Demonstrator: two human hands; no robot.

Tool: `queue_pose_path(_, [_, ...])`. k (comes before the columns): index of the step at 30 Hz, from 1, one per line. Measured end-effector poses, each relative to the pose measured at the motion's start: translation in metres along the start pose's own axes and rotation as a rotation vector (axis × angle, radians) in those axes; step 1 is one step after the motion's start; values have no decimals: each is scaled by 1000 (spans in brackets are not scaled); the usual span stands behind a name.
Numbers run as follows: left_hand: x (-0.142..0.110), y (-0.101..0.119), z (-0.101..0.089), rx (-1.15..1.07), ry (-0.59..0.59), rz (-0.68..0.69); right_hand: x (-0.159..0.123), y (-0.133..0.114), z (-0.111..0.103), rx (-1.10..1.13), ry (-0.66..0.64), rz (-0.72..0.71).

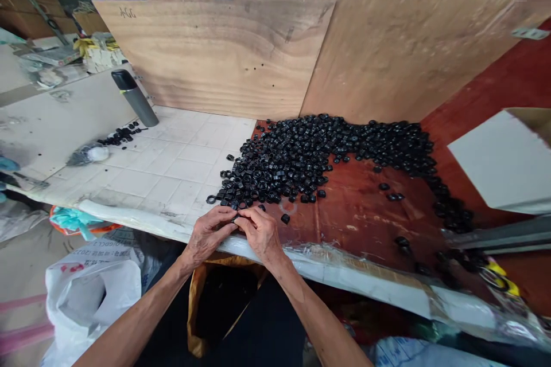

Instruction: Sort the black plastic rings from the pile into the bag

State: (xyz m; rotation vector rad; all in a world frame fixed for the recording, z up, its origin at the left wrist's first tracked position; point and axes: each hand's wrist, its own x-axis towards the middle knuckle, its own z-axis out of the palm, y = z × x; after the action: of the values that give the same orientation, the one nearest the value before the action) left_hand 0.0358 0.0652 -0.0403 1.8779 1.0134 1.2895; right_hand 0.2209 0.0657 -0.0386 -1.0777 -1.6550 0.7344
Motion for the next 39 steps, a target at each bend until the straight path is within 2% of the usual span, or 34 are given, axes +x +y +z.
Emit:
queue_pose_path(3, [1,1,1,-5,30,50,-2,2,3,-42,1,11])
queue_pose_path(7, [3,2,1,27,10,55,-1,0,4,-172,4,-62])
queue_pose_path(12, [4,4,0,17,-6,19,4,-5,0,-97,-59,77])
queue_pose_path(17, [5,8,1,18,-32,-15,3,-5,3,-186,34,29])
queue_pose_path(20, [4,6,1,-17,-42,-55,0,-9,1,-76,41,69])
queue_pose_path(24, [2,0,2,-90,21,-87,-3,-13,-3,86,-33,112])
queue_pose_path(31, [2,5,0,-58,-17,-19,1,-7,3,-223,15,21])
queue_pose_path(35, [2,6,-1,-65,13,-53,-1,-12,0,-121,-2,74])
queue_pose_path(39, [1,2,-1,-80,36,-61,-2,-19,-5,-98,-38,59])
